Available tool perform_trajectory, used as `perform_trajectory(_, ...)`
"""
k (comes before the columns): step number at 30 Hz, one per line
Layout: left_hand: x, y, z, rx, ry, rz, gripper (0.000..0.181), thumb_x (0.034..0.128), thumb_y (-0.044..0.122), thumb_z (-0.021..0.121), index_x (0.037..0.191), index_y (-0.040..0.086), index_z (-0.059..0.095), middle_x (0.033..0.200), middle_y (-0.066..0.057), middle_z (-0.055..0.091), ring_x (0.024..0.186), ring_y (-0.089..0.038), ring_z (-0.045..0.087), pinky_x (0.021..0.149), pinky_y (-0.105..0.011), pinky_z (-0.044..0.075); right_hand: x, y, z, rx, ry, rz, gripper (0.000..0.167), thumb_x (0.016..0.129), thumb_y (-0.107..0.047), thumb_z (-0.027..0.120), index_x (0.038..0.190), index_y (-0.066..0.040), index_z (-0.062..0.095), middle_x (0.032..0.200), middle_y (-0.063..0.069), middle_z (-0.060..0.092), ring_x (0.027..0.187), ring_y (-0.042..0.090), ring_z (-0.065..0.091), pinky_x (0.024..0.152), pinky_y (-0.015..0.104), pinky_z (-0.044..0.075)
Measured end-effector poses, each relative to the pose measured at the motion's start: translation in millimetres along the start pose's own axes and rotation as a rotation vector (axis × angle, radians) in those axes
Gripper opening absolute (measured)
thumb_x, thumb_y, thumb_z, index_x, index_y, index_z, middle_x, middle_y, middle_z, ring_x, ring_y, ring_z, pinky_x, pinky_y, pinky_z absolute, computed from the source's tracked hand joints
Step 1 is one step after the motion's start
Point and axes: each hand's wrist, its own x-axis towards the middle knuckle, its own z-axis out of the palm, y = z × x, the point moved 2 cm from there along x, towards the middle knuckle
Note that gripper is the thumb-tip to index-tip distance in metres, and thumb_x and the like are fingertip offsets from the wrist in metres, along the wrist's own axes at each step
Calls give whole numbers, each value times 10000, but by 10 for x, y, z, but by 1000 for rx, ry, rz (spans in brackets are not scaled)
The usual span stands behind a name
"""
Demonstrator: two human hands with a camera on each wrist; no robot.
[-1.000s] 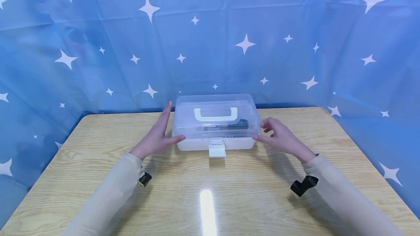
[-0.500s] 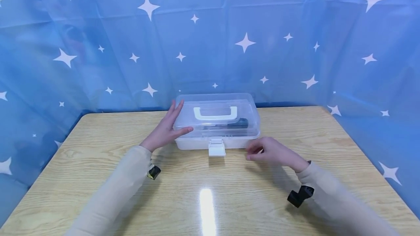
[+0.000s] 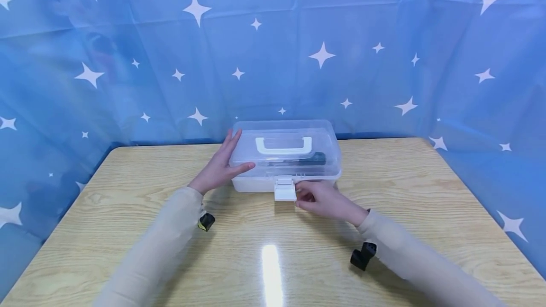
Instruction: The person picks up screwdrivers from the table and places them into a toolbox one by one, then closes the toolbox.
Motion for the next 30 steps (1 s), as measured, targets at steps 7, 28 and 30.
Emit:
perform_trajectory(7, 23, 41, 1, 14, 30, -32, 1027, 884, 429, 687, 1558, 122, -26, 1607, -97, -25, 1452, -253, 16, 1135, -482, 117, 23, -25, 27, -1, 58, -20, 94, 906, -86, 663, 986, -37, 659, 906, 32, 689, 831, 129, 662, 719, 270, 529)
perform_trajectory(28, 125, 83, -52, 0, -33, -188, 1134, 857, 610, 615, 1523, 116, -158, 1596, -107, -65, 1439, -301, 95, 1128, -466, 166, 102, -117, -80, 113, 159, 119, 486, 1022, -367, 482, 749, -32, 703, 647, -40, 654, 599, 132, 645, 567, 273, 522)
perform_trajectory(30, 121, 83, -54, -3, -44, -204, 1141, 852, 620, 614, 1521, 137, -174, 1596, -120, -35, 1428, -327, 146, 1116, -483, 198, 110, -125, -88, 97, 175, 149, 512, 1017, -400, 479, 728, -44, 709, 632, -35, 650, 584, 130, 640, 557, 274, 516)
